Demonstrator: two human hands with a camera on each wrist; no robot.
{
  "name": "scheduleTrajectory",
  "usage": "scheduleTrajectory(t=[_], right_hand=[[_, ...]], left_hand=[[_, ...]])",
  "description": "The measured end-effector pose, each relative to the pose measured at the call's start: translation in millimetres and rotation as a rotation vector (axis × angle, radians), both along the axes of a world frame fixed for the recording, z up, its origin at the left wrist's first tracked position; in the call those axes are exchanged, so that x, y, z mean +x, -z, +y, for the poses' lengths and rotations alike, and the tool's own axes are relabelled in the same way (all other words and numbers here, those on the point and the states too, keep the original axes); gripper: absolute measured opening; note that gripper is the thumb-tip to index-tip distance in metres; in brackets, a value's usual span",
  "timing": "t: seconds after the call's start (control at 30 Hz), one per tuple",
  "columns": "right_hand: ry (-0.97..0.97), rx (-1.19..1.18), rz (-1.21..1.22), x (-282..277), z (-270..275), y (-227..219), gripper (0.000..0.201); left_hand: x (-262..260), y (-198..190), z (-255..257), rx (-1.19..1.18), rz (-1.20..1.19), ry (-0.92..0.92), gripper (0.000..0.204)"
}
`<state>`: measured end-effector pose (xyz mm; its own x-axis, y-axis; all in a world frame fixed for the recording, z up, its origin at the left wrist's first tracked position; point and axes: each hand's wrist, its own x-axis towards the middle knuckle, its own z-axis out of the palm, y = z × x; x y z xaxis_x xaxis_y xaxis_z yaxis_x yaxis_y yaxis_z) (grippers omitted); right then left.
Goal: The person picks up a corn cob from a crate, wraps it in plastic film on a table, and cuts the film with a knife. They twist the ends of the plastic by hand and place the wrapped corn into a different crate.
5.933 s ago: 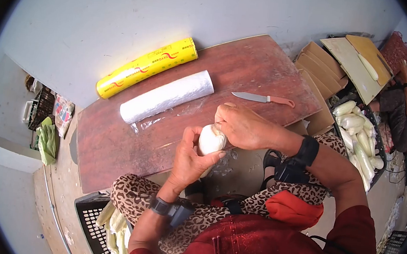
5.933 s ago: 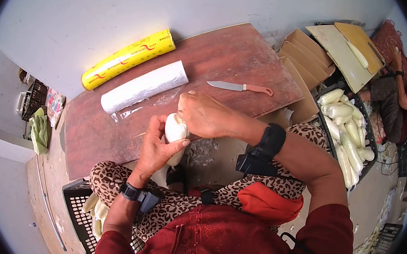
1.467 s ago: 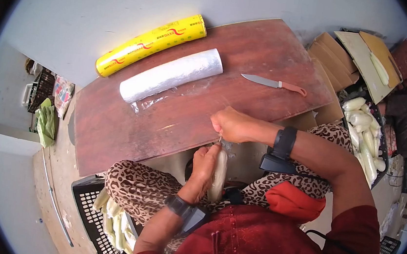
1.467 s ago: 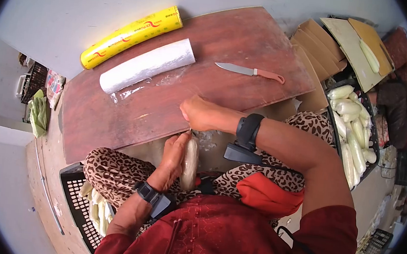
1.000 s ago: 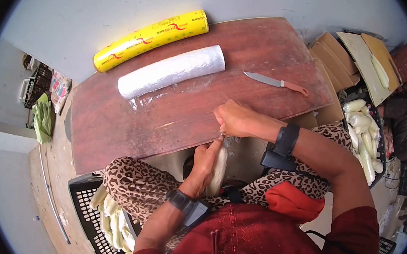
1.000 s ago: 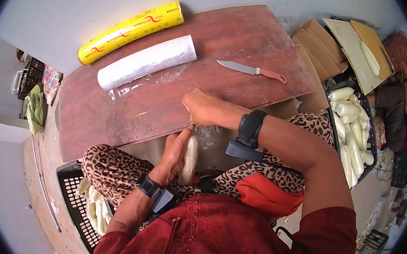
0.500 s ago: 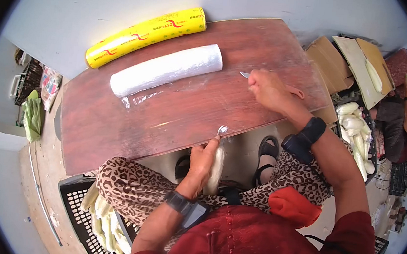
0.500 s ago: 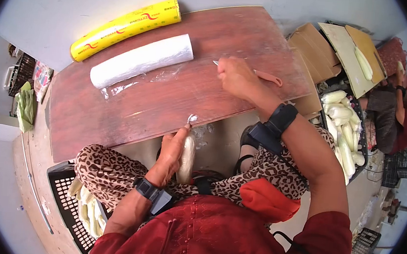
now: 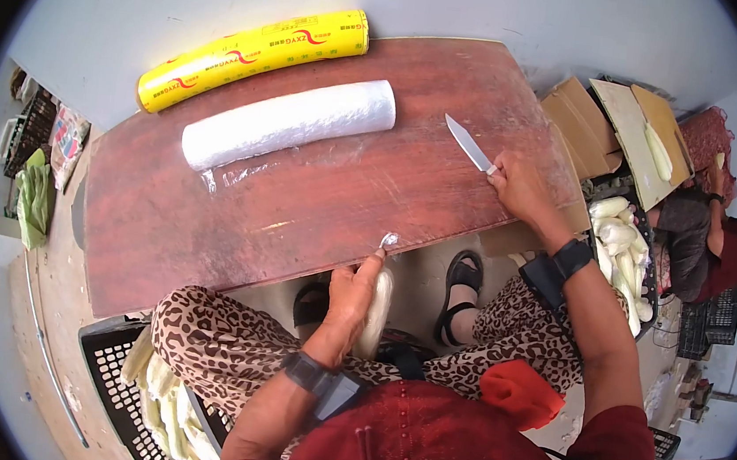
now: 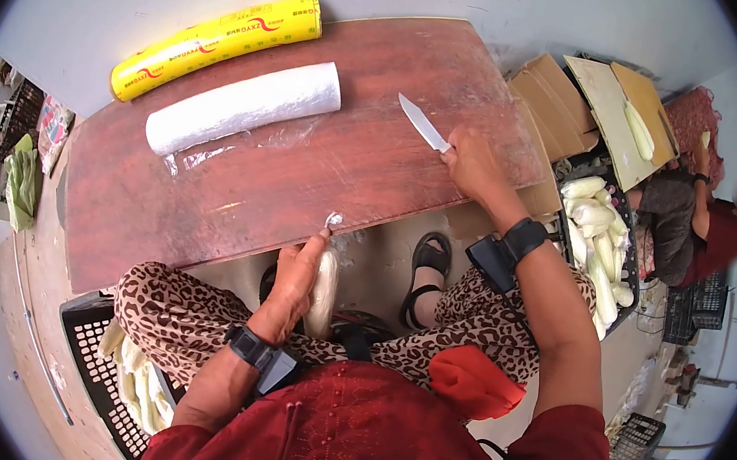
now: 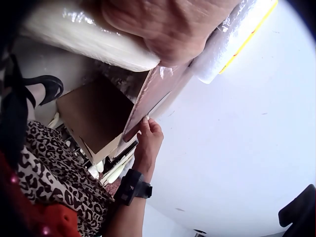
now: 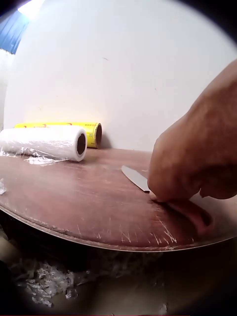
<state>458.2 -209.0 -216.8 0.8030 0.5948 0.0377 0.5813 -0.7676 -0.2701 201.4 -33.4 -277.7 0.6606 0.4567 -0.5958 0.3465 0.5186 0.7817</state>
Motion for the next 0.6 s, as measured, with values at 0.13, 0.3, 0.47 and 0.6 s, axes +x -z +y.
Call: scheduleTrajectory(t=[0.13, 0.3, 0.47, 0.6], right_hand=[[-0.112, 0.162, -0.039, -2, -6, 8, 0.012], [-0.122, 0.268, 0.172, -33, -6, -5, 0.014], [-0.143, 0.358, 0.578, -109, 13, -44, 0.015], [-0.341, 0.336, 0.453, -138, 22, -39, 0.019]], left_hand=[[0, 5, 1, 0.071, 0.002, 0.013, 0.035], [0, 2, 2, 0.031, 0.042, 0.032, 0.050], [1, 15, -1, 0.072, 0.006, -0.003, 0.052], [-1, 12, 5, -0.023, 0.070, 0.086, 0.052]])
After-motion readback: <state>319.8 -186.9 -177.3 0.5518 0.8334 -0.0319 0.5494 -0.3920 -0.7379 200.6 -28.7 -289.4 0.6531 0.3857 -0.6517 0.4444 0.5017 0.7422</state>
